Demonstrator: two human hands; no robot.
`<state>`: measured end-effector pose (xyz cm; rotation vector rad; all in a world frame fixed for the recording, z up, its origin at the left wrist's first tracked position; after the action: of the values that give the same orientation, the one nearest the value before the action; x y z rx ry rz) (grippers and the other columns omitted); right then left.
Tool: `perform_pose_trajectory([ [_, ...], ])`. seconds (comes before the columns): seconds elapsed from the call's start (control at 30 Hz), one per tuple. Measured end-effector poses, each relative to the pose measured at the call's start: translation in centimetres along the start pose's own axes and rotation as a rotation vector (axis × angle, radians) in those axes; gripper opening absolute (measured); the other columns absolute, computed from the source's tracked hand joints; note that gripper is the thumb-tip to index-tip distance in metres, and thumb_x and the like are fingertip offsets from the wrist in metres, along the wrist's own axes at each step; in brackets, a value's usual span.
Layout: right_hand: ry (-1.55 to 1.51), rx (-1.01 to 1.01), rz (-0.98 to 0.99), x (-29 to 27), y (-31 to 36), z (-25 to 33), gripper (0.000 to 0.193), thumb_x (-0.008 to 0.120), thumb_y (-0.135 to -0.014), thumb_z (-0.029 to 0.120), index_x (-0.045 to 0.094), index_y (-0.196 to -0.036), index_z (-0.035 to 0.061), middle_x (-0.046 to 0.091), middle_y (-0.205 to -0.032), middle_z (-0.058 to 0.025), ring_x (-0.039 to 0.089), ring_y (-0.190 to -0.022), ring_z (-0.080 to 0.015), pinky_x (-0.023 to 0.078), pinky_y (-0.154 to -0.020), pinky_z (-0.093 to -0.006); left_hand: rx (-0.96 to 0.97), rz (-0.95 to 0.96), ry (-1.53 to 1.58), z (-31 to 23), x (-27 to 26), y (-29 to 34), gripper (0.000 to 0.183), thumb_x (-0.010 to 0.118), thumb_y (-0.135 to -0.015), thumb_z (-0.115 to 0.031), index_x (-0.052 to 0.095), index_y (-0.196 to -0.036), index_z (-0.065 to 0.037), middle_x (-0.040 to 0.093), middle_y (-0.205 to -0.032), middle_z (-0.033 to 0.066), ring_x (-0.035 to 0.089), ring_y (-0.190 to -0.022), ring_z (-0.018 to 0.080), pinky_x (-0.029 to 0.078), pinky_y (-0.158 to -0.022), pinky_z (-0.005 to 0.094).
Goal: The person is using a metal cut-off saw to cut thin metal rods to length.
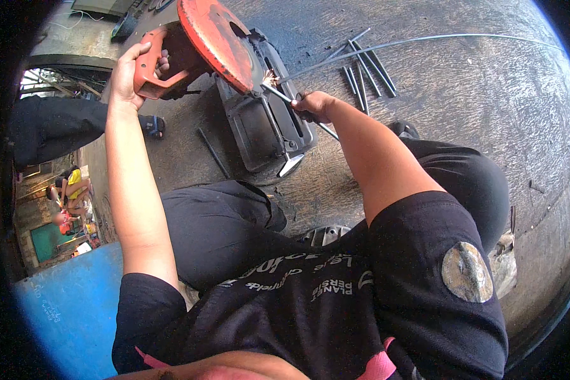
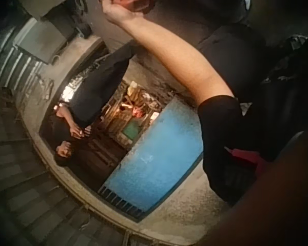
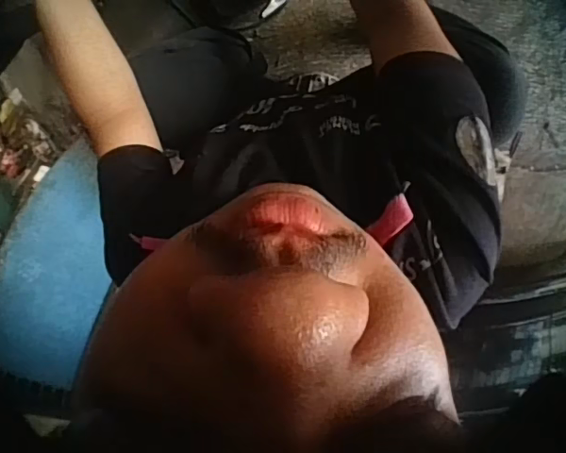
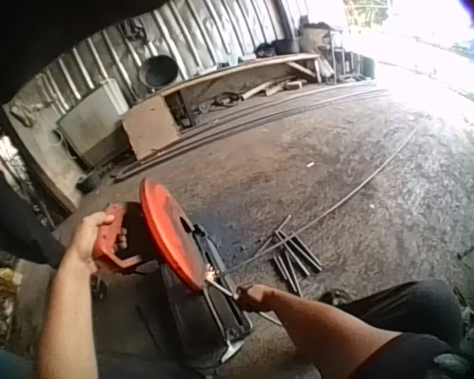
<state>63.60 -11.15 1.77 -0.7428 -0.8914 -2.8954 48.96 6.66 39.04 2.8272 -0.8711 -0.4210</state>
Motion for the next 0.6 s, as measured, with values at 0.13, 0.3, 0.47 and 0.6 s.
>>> perform_pose_trajectory([
  [0.13, 0.103, -0.03, -0.066, -0.7, -0.4, 0.4, 0.017, 0.059, -0.088, 0.023, 0.056, -0.082, 0.0075, 0.05, -0.064, -0.0017, 0.044, -0.054, -0.0139, 0.035, -0.051, -0.0297, 0.004, -0.004, 0.006, -0.1, 0.0, -0.1, 0.04, 0.053, -0.085, -0.024, 0.05, -0.115, 0.003, 0.061, -0.09, 0.011, 0.06, -0.074, 0.0167, 0.052, -0.067, 0.0285],
  [0.3, 0.261, -0.079, -0.193, -0.6, -0.3, 1.0, 0.018, 0.062, -0.086, 0.022, 0.056, -0.079, 0.0066, 0.051, -0.061, -0.0018, 0.045, -0.052, -0.0127, 0.037, -0.049, -0.0299, 0.008, -0.023, 0.026, 0.0, 0.1, -0.1, 0.04, 0.053, -0.085, -0.023, 0.05, -0.115, 0.004, 0.061, -0.09, 0.0111, 0.06, -0.074, 0.0172, 0.052, -0.067, 0.0289],
  [0.47, 0.311, -0.208, -0.357, -0.7, -0.5, 3.0, 0.021, 0.065, -0.084, 0.023, 0.058, -0.086, 0.0031, 0.053, -0.063, -0.0018, 0.047, -0.055, -0.0132, 0.04, -0.052, -0.0299, 0.03, -0.03, 0.022, -0.1, 0.4, 0.3, 0.034, 0.054, -0.083, -0.023, 0.054, -0.106, 0.003, 0.062, -0.083, 0.0108, 0.062, -0.07, 0.0186, 0.053, -0.064, 0.0289],
  [0.6, 0.254, -0.172, -0.388, -1.5, -0.5, 2.7, 0.028, 0.061, -0.087, 0.029, 0.06, -0.083, 0.0012, 0.054, -0.065, -0.0028, 0.048, -0.055, -0.0146, 0.04, -0.052, -0.031, 0.029, -0.038, 0.047, -0.2, 0.4, 0.4, 0.034, 0.054, -0.083, -0.023, 0.054, -0.107, 0.002, 0.062, -0.083, 0.0106, 0.063, -0.069, 0.0184, 0.053, -0.064, 0.0284],
])
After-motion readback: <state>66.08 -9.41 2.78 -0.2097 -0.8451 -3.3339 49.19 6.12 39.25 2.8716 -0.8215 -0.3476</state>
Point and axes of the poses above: each hand's wrist, its own y-axis away from the middle knuckle, its own x-axis out of the palm, z = x × y, the point moved 6 cm from there along -y, towards the middle knuckle
